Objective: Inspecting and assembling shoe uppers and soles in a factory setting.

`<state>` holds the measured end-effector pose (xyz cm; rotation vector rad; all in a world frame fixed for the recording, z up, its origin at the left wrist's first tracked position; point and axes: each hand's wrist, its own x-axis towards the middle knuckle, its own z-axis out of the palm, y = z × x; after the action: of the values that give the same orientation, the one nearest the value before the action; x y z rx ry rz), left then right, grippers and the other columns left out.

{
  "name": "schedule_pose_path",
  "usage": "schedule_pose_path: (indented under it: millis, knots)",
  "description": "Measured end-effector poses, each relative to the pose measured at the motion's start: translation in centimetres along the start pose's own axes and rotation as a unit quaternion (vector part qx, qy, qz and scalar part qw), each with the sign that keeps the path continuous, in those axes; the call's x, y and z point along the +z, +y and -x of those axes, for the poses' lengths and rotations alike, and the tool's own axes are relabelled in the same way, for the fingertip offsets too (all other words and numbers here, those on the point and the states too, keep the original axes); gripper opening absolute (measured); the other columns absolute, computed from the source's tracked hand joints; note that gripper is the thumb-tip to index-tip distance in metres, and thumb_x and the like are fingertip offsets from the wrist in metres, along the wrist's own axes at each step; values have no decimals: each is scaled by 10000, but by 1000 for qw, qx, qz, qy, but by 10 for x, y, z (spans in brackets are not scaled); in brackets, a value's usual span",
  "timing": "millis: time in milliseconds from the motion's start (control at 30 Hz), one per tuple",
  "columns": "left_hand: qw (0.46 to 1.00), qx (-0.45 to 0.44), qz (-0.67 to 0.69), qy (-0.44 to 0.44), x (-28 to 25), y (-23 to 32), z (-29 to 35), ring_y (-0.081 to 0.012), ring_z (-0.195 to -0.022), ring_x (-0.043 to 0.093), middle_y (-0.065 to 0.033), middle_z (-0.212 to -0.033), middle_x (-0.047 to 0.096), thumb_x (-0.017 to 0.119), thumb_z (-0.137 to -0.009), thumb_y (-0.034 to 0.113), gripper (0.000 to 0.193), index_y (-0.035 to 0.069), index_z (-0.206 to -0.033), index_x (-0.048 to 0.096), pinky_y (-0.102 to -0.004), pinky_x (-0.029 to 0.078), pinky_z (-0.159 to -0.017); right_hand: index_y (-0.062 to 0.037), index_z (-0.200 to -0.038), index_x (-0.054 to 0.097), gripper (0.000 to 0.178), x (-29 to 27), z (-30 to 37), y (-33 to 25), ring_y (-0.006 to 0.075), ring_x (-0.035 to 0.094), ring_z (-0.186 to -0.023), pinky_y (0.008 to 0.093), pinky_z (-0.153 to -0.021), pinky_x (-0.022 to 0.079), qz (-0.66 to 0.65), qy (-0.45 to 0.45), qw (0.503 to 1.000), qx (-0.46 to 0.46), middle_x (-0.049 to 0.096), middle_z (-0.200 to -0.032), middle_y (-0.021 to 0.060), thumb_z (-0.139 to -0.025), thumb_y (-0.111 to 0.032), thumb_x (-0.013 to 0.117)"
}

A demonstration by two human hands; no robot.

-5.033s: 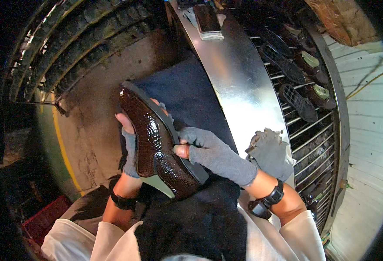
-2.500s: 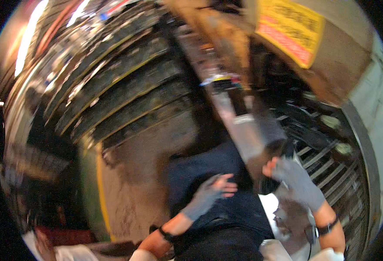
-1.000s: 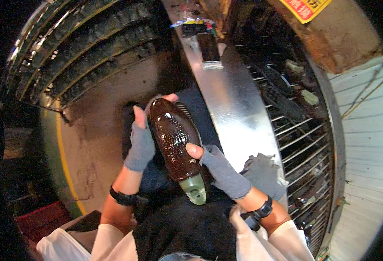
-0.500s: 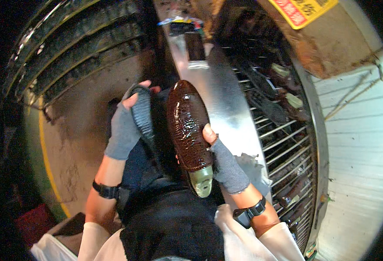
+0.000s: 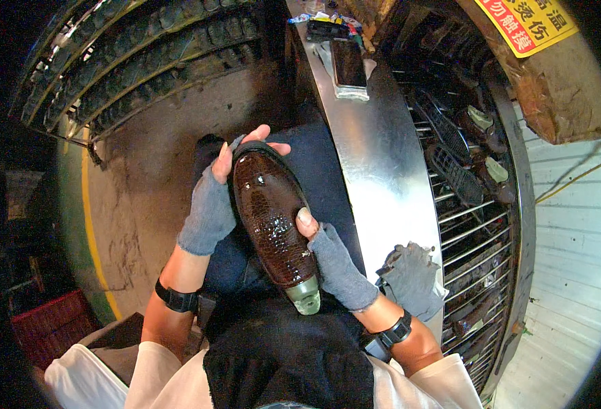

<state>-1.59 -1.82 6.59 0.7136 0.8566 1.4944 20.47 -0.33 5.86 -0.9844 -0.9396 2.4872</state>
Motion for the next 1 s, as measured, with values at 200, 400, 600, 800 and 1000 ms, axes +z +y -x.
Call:
schedule_pose_path:
  millis: [200, 400, 600, 800, 1000]
  knots:
    - [1000, 14, 12, -24, 5, 1, 1, -204, -1215, 628, -191, -1431, 617, 361, -1113, 589, 746, 22, -1593, 418, -355, 514, -1069, 0, -1467, 521, 772, 1, 1, -4, 240, 727, -1121, 364, -981, 611, -6, 2, 1000, -5, 688, -1315, 168, -1022, -629, 576]
    - [999, 19, -19, -29, 10, 1, 13, -242, -1214, 635, -206, -1429, 607, 595, -984, 677, 924, 44, -1613, 357, -391, 536, -1046, 2, -1457, 525, 785, -6, 6, 2, 249, 733, -1103, 371, -968, 620, -9, 10, 1000, 17, 695, -1295, 169, -1009, -639, 592]
    - [979, 44, -197, 11, 34, 20, 43, -253, -1229, 640, -222, -1408, 613, 884, -801, 285, 961, 38, -1563, 354, -393, 523, -1057, 9, -1279, 687, 808, -4, 13, 10, 149, 736, -900, 281, -780, 587, 88, 37, 995, 9, 776, -1020, 94, -1020, -728, 481]
    - [963, 76, -256, -22, 32, 33, 60, -234, -1240, 656, -193, -1445, 614, 850, -844, 202, 833, 45, -1527, 399, -375, 505, -1089, -3, -1246, 702, 767, 13, 18, 6, 138, 724, -884, 280, -773, 578, 71, 22, 997, -29, 770, -1012, 82, -1005, -712, 535]
    - [984, 91, -149, 33, 41, 35, 72, -314, -1250, 654, -270, -1452, 584, 856, -839, 206, 864, 35, -1520, 352, -428, 516, -1092, 40, -1304, 651, 831, 6, 18, -15, 151, 708, -997, 286, -870, 572, 150, -88, 985, 8, 753, -1114, 92, -969, -719, 599]
